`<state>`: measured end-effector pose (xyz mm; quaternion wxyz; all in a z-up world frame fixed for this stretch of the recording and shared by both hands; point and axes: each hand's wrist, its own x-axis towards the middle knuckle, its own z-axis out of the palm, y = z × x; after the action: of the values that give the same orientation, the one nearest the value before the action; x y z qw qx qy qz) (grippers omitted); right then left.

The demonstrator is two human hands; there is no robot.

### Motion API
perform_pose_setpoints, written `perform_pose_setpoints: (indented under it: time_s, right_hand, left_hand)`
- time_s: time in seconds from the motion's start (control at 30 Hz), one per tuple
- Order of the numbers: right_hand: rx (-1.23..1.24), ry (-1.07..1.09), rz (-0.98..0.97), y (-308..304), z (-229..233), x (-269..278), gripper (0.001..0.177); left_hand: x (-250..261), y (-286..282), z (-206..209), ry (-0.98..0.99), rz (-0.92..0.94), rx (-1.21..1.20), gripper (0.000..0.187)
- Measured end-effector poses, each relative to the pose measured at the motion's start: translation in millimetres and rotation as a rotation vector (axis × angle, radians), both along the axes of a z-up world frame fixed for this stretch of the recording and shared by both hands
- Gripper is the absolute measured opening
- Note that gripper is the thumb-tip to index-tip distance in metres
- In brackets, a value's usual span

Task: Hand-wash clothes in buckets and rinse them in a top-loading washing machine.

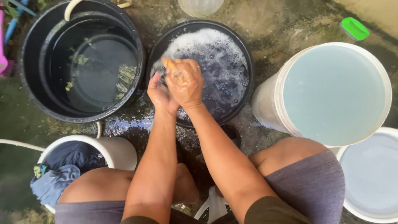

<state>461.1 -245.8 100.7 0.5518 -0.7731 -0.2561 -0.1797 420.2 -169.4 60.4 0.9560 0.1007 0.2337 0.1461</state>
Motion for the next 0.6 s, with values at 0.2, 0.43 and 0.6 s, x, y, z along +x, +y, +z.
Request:
perform_pose_setpoints:
  time_s: [0.2, 0.43, 0.6]
  right_hand:
    - [0.046, -0.103, 0.266, -14.3, 42.5, -18.2, 0.029]
    - [-0.046, 0.062, 0.004, -15.0, 40.8, -11.4, 0.026]
    - [0.013, 0.283, -0.077, -18.7, -22.8, 16.2, 0.021]
  left_hand:
    - [-3.8, -8.5, 41.0, -0.467, -0.411, 0.067, 0.081]
    - [34.1, -0.1, -68.5, -0.219, -0.121, -0.086, 0.033]
    - [49.8, -22.9, -64.1, 0.304, 0.078, 0.327, 0.027]
